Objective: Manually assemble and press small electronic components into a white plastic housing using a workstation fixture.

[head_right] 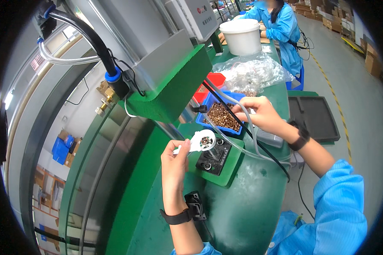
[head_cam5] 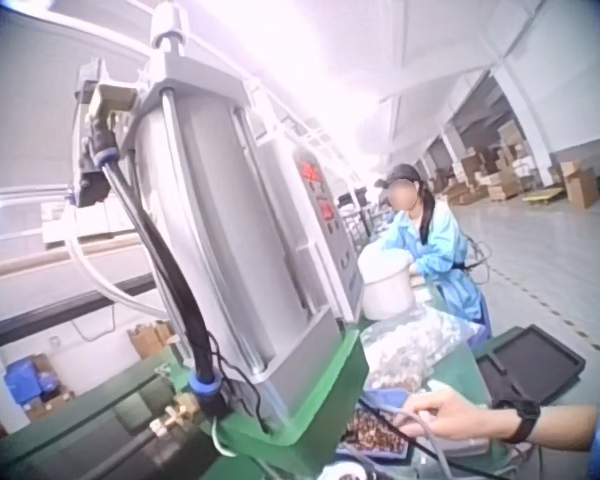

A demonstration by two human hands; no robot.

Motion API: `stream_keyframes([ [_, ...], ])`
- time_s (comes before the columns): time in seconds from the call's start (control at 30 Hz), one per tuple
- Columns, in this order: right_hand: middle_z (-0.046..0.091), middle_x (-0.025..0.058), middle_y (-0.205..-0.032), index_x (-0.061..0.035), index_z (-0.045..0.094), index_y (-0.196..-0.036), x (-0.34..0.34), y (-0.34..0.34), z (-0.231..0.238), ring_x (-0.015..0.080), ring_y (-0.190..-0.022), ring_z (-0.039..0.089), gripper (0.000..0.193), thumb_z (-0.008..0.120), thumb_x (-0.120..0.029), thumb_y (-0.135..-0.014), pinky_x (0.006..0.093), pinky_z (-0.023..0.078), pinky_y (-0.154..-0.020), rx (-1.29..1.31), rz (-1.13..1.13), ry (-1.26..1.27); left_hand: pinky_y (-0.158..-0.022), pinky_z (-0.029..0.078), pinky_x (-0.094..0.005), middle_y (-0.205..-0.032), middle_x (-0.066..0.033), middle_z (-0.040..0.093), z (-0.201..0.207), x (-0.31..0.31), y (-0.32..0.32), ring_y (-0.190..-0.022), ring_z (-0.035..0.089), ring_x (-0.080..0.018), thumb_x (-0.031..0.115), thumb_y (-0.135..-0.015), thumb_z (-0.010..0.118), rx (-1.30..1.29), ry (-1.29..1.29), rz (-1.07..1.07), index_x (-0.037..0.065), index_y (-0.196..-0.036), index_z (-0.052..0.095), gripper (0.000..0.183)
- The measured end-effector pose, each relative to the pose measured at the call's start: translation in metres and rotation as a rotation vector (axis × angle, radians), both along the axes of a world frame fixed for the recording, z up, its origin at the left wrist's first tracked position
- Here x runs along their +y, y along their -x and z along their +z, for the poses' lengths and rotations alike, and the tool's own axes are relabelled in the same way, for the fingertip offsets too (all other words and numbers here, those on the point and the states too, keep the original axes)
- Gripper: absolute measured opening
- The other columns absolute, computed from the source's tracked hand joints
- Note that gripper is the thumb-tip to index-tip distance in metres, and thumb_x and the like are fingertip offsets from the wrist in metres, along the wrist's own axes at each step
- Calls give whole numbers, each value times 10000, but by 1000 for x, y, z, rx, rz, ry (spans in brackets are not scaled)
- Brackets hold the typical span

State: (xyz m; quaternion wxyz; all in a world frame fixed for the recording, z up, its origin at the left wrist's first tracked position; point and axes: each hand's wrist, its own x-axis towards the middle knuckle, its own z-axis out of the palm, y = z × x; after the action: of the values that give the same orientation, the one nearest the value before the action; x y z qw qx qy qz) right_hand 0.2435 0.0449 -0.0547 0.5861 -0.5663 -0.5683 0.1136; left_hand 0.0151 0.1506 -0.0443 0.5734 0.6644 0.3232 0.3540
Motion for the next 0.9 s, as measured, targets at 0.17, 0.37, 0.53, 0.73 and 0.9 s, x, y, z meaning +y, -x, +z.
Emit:
stream_keyframes([
  [0.17,632,68,-782,26,648,-858,17,11,26,100,-768,588,182,686,-105,-738,235,465,-678,19,141,68,-471,277,-216,-599,20,487,9,-9,-1,-541,362,-42,230,-845,603,97,-34,59,34,-770,540,219],
  [0.37,634,49,-791,-3,658,-864,38,34,44,84,-718,569,176,682,-144,-760,211,433,-643,56,523,334,-378,169,-194,-498,94,362,1,-1,3,-415,265,3,277,-858,596,28,-7,-41,69,-804,510,232],
  [0.53,624,35,-800,-15,665,-879,42,29,45,79,-702,539,162,665,-141,-778,219,402,-611,-136,555,379,-436,242,-211,-548,51,426,4,-2,2,-484,327,-29,282,-853,592,89,22,-12,46,-806,537,247],
  [0.73,625,54,-811,-10,664,-864,42,36,52,112,-764,578,164,653,-157,-791,242,434,-664,-139,547,395,-376,173,-193,-500,105,346,-5,3,1,-408,254,3,274,-862,588,49,-6,-15,70,-838,521,216],
  [0.9,626,66,-818,-14,663,-858,44,35,46,123,-742,574,163,656,-161,-789,249,433,-659,-100,608,362,-373,175,-193,-502,104,354,-2,1,1,-405,264,3,268,-866,583,61,-21,-25,71,-844,518,208],
])
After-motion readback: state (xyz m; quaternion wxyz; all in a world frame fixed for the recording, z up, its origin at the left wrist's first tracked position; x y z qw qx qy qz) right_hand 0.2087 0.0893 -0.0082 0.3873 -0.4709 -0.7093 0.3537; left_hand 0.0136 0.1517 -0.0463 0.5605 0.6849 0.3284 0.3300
